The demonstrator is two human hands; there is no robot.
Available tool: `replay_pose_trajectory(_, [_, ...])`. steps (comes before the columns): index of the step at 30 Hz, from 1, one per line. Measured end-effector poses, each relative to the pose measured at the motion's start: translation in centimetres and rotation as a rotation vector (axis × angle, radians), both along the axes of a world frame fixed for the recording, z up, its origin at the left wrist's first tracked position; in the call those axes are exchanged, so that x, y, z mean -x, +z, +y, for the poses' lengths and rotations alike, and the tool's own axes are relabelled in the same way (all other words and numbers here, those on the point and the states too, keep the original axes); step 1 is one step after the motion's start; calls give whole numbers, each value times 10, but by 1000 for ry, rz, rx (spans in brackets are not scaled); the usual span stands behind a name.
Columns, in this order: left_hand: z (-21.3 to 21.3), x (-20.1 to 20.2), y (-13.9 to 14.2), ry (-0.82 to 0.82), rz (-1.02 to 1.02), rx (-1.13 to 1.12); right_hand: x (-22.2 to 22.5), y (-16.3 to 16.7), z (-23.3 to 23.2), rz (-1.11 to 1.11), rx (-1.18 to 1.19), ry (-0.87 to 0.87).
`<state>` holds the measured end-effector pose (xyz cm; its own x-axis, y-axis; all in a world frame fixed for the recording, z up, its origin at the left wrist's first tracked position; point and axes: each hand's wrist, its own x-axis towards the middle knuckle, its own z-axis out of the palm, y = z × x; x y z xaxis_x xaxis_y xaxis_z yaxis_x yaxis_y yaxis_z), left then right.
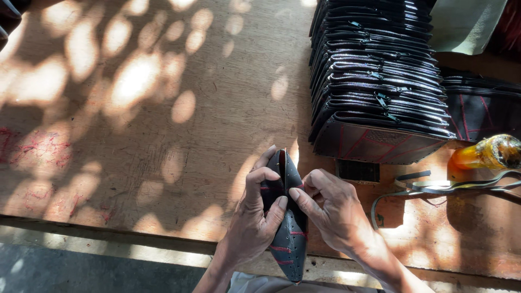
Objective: The person sews a black leather pouch with red stitching using a needle and thread. They open the pouch, align the edges, and stitch along the seams by hand, then place the finished pouch on a stack of similar items.
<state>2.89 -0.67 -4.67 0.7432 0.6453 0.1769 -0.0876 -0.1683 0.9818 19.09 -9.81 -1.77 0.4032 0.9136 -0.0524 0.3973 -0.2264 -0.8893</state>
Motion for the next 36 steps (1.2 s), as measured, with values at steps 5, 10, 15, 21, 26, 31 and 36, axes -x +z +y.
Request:
replay_pose_trajectory(5, [2,-1,2,-5,18,-19,1,0,2,-93,-10,13])
replay_pose_trajectory(10, [2,-2,0,-27,7,25,-1,2,4,-142,6,18])
replay_pose_trajectory(15, [0,-1,-6,-31,-48,50,-1,3,5,-125,16,4])
replay_pose_trajectory(21, [-1,1,-13,-9,-107,147,1,0,4,-84,-9,34])
replay_pose_trajectory(26, [-2,1,-16,1,-110,98,1,-2,3,-79,-18,61])
replay_pose_trajectory(31, [0,2,-14,-33,-75,95,2,-3,3,-159,-74,81])
replay_pose_trajectory(36, [2,1,-8,-42,-5,45,-1,-2,5,-154,-36,93])
